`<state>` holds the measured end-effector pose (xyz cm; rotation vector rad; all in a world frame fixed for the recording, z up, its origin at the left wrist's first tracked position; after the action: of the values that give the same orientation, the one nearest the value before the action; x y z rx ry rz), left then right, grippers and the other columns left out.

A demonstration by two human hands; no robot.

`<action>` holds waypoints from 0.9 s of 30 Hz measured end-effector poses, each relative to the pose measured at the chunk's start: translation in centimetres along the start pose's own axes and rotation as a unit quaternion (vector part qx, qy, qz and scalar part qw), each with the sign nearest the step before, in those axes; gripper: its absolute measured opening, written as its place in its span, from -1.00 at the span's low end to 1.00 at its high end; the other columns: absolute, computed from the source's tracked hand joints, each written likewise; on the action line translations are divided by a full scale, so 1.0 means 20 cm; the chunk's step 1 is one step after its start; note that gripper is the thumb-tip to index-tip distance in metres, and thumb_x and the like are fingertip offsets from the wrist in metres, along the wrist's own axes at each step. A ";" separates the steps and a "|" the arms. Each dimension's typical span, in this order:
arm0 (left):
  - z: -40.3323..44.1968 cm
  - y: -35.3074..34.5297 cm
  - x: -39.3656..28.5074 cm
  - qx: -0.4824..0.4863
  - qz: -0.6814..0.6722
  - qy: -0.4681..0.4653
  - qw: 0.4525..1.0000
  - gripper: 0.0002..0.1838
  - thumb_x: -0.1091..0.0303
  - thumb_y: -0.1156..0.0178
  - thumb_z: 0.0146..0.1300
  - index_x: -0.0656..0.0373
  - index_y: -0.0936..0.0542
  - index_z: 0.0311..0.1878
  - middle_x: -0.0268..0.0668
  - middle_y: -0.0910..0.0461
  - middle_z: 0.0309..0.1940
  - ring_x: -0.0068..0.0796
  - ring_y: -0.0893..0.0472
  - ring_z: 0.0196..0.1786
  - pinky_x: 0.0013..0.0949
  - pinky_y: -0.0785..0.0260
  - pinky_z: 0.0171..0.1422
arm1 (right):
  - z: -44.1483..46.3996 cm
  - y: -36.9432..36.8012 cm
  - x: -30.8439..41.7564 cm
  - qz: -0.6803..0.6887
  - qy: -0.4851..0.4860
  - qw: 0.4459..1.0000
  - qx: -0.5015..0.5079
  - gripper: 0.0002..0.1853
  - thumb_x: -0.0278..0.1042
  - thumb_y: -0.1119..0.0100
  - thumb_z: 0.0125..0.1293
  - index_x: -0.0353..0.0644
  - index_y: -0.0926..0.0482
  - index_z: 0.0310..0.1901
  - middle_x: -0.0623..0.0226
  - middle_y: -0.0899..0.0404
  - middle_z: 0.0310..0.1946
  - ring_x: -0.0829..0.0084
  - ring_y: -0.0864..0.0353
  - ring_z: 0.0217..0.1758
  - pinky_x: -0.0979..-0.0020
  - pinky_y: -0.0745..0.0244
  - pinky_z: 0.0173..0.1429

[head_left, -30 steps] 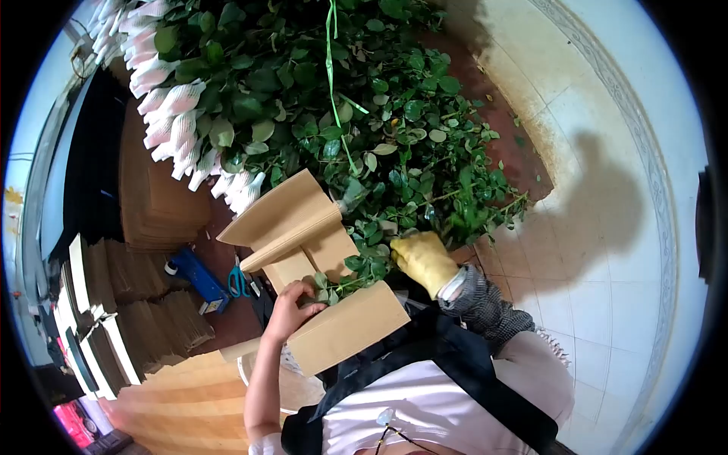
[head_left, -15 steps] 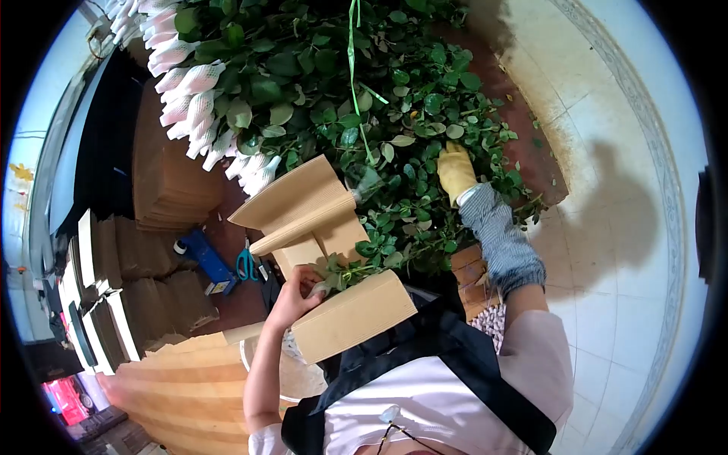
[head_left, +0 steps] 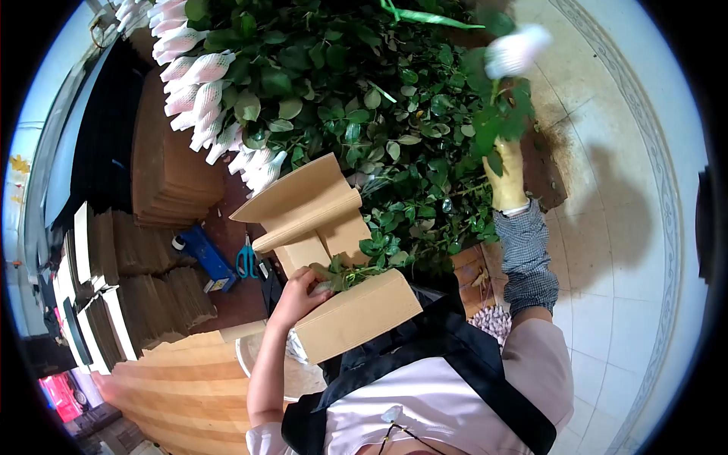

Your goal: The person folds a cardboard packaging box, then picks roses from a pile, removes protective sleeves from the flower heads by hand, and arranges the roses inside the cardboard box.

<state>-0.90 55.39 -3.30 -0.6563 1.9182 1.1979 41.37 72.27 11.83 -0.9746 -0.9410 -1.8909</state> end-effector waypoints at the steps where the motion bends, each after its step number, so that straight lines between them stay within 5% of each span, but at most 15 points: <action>1: 0.00 0.00 -0.01 0.003 0.015 0.001 1.000 -0.63 0.34 -0.47 0.09 0.32 -0.65 -0.07 -0.11 -0.57 -0.22 -0.20 -0.61 -0.22 -0.25 -0.51 -0.08 | 0.01 -0.01 0.10 0.032 0.028 0.999 0.010 -0.76 -0.54 -0.15 0.32 -0.29 -0.59 0.02 0.17 -0.67 -0.07 0.20 -0.60 0.04 0.27 -0.47 0.26; 4: 0.00 0.01 -0.03 0.002 0.008 -0.003 1.000 -0.63 0.33 -0.46 0.10 0.32 -0.65 -0.06 -0.09 -0.57 -0.22 -0.20 -0.62 -0.22 -0.25 -0.51 -0.09 | 0.02 0.01 0.31 0.150 -0.019 0.988 -0.034 -0.78 -0.39 -0.19 0.38 -0.17 -0.63 0.02 0.21 -0.69 -0.02 0.21 -0.60 0.09 0.20 -0.40 0.40; 5: 0.00 0.01 -0.04 0.003 0.010 -0.004 1.000 -0.63 0.33 -0.46 0.10 0.32 -0.65 -0.06 -0.09 -0.57 -0.22 -0.20 -0.62 -0.22 -0.25 -0.51 -0.09 | 0.04 0.05 0.46 -0.109 0.179 0.977 -0.043 -0.78 -0.35 -0.19 0.39 -0.16 -0.66 0.01 0.22 -0.70 0.00 0.19 -0.61 0.13 0.16 -0.36 0.44; 6: 0.00 0.01 -0.03 0.003 0.009 -0.002 1.000 -0.62 0.33 -0.46 0.11 0.32 -0.64 -0.05 -0.09 -0.57 -0.22 -0.19 -0.62 -0.21 -0.25 -0.51 -0.09 | -0.01 0.02 0.56 -0.356 0.359 0.861 -0.047 -0.78 -0.31 -0.19 0.40 -0.15 -0.70 -0.01 0.23 -0.71 0.02 0.17 -0.62 0.16 0.12 -0.32 0.49; 7: 0.00 0.01 -0.03 0.002 0.007 0.000 1.000 -0.62 0.33 -0.46 0.11 0.31 -0.64 -0.04 -0.08 -0.57 -0.22 -0.18 -0.63 -0.21 -0.25 -0.51 -0.08 | 0.01 0.06 0.50 -0.357 0.360 0.861 -0.048 -0.78 -0.31 -0.19 0.40 -0.15 -0.70 -0.01 0.23 -0.71 0.02 0.17 -0.62 0.16 0.12 -0.32 0.49; 9: 0.01 0.01 -0.02 0.002 -0.004 0.009 1.000 -0.61 0.32 -0.46 0.11 0.30 -0.64 -0.03 -0.09 -0.57 -0.21 -0.18 -0.63 -0.20 -0.25 -0.51 -0.08 | -0.01 -0.07 0.32 -0.334 0.388 0.842 0.170 -0.79 -0.32 -0.19 0.39 -0.15 -0.75 -0.07 0.23 -0.72 0.02 0.14 -0.61 0.23 0.06 -0.33 0.49; 11: -0.01 -0.04 0.10 -0.012 -0.043 0.000 0.999 -0.61 0.32 -0.47 0.14 0.28 -0.63 -0.01 -0.11 -0.58 -0.20 -0.19 -0.63 -0.22 -0.27 -0.52 -0.07 | -0.17 -0.25 0.27 -0.399 0.219 0.861 0.229 -0.80 -0.33 -0.15 0.40 -0.10 -0.76 -0.12 0.25 -0.73 -0.09 0.18 -0.63 0.16 0.10 -0.38 0.43; 13: -0.02 -0.06 0.14 -0.024 -0.143 -0.015 0.989 -0.63 0.33 -0.47 0.19 0.28 -0.62 0.00 -0.13 -0.59 -0.23 -0.21 -0.63 -0.22 -0.25 -0.50 -0.07 | -0.44 -0.39 0.21 -0.462 0.224 0.796 0.322 -0.81 -0.34 -0.13 0.37 -0.06 -0.73 -0.12 0.30 -0.70 -0.19 0.22 -0.64 0.06 0.15 -0.39 0.38; 18: -0.04 0.01 0.10 -0.041 0.035 -0.019 0.998 -0.74 0.34 -0.48 0.11 0.31 -0.62 -0.31 -0.14 -0.60 -0.20 -0.08 -0.64 -0.18 -0.17 -0.53 -0.05 | -0.92 -0.58 -0.15 -0.540 0.197 0.681 0.454 -0.82 -0.35 -0.07 0.30 0.05 -0.64 -0.13 0.44 -0.63 -0.43 0.33 -0.67 -0.18 0.28 -0.42 0.24; 20: -0.10 0.06 -0.09 -0.100 0.201 -0.181 0.958 -0.76 0.34 -0.48 0.02 0.27 -0.63 -0.39 -0.15 -0.59 -0.12 -0.04 -0.62 -0.15 -0.13 -0.50 -0.06 | -1.00 -0.56 -0.17 -0.519 0.183 0.702 0.451 -0.83 -0.35 -0.06 0.30 0.05 -0.63 -0.14 0.44 -0.65 -0.37 0.34 -0.66 -0.11 0.28 -0.42 0.24; 22: -0.09 0.12 -0.30 -0.119 0.300 -0.174 0.930 -0.69 0.37 -0.48 -0.07 0.19 -0.68 -0.21 -0.15 -0.55 -0.04 -0.09 -0.59 -0.08 -0.15 -0.48 -0.04 | -1.12 -0.54 -0.38 -0.411 0.174 0.789 0.423 -0.84 -0.32 -0.15 0.33 -0.02 -0.64 -0.10 0.33 -0.60 -0.13 0.30 -0.54 0.07 0.27 -0.40 0.32; 24: -0.07 0.15 -0.38 -0.163 0.346 -0.198 0.903 -0.46 0.42 -0.51 -0.13 0.17 -0.66 0.03 -0.16 -0.54 -0.05 -0.11 -0.58 -0.02 -0.18 -0.52 0.02 | -1.16 -0.45 -0.62 -0.197 0.017 0.885 0.420 -0.77 -0.28 -0.23 0.32 -0.09 -0.65 -0.03 0.27 -0.59 -0.02 0.23 -0.49 0.15 0.25 -0.41 0.34; 25: -0.07 0.13 -0.33 -0.163 0.344 -0.205 0.902 -0.46 0.42 -0.51 -0.13 0.17 -0.66 0.03 -0.16 -0.54 -0.05 -0.11 -0.58 -0.02 -0.18 -0.52 0.02 | -1.19 -0.42 -0.73 -0.025 -0.134 0.898 0.418 -0.71 -0.26 -0.28 0.29 -0.12 -0.65 0.02 0.26 -0.60 -0.03 0.18 -0.51 0.14 0.22 -0.43 0.33; 26: -0.06 0.10 -0.21 -0.126 0.265 -0.167 0.941 -0.47 0.44 -0.51 -0.13 0.18 -0.67 0.03 -0.16 -0.54 -0.05 -0.13 -0.58 0.00 -0.19 -0.54 0.03 | -0.98 -0.46 -0.38 -0.300 0.024 0.757 0.580 -0.53 -0.26 -0.37 0.25 -0.09 -0.61 0.20 0.21 -0.60 0.10 0.15 -0.54 0.17 0.25 -0.47 0.30; 27: -0.03 0.08 -0.12 -0.086 0.185 -0.125 0.971 -0.48 0.46 -0.51 -0.13 0.18 -0.67 0.02 -0.17 -0.53 -0.06 -0.15 -0.58 0.01 -0.21 -0.56 0.03 | -0.90 -0.43 -0.33 -0.190 0.001 0.804 0.563 -0.46 -0.24 -0.40 0.26 -0.07 -0.58 0.28 0.11 -0.59 0.21 0.09 -0.56 0.24 0.21 -0.48 0.33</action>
<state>-0.87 55.50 -0.36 -0.2191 1.7805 1.6120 31.30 62.40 -3.72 -0.0375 -2.0090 -1.1834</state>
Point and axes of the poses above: each hand's wrist, its own z-axis towards the middle knuckle, its own y-axis out of the back of the hand, x = y × z, the point moved 8 cm from there along z, towards the middle knuckle
